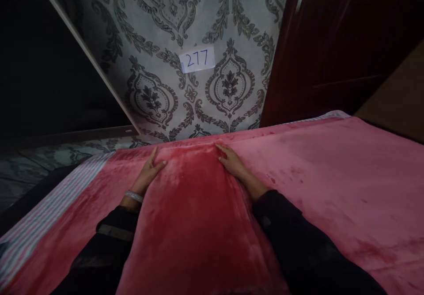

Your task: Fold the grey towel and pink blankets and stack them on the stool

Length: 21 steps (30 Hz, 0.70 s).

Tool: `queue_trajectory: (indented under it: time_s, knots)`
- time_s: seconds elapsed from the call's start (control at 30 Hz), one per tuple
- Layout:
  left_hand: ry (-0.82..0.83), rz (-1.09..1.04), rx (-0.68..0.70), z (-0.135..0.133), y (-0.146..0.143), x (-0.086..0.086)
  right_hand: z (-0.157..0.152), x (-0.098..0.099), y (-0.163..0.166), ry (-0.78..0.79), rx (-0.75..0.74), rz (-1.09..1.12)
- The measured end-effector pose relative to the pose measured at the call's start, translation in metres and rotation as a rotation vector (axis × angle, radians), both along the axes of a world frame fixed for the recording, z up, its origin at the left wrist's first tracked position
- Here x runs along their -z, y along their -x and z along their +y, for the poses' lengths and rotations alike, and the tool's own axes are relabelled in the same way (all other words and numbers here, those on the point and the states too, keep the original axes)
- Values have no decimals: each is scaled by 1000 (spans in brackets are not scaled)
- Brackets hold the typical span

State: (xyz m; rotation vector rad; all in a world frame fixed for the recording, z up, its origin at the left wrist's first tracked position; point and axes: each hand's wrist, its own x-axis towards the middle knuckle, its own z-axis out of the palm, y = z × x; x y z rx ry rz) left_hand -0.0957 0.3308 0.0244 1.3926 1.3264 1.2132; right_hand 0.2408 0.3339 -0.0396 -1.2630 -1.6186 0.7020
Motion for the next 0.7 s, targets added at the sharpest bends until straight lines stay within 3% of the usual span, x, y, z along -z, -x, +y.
queue_trajectory:
  time_s: [0.13,0.33,0.5,0.6,0.7]
  knots:
    - [-74,166,45,16,4,11,4,5,-3,0,54,-55]
    - [33,145,-95,23,5,16,7,10,-3,25,68,-140]
    - [82,66,-77,13,6,9,2,-7,-5,96,152,-158]
    - [117,-6,-34,9,7,8,-7,-27,-2,-77,215,-260]
    - [21,49,-22,12,8,10,-16,-35,6,-215,109,-410]
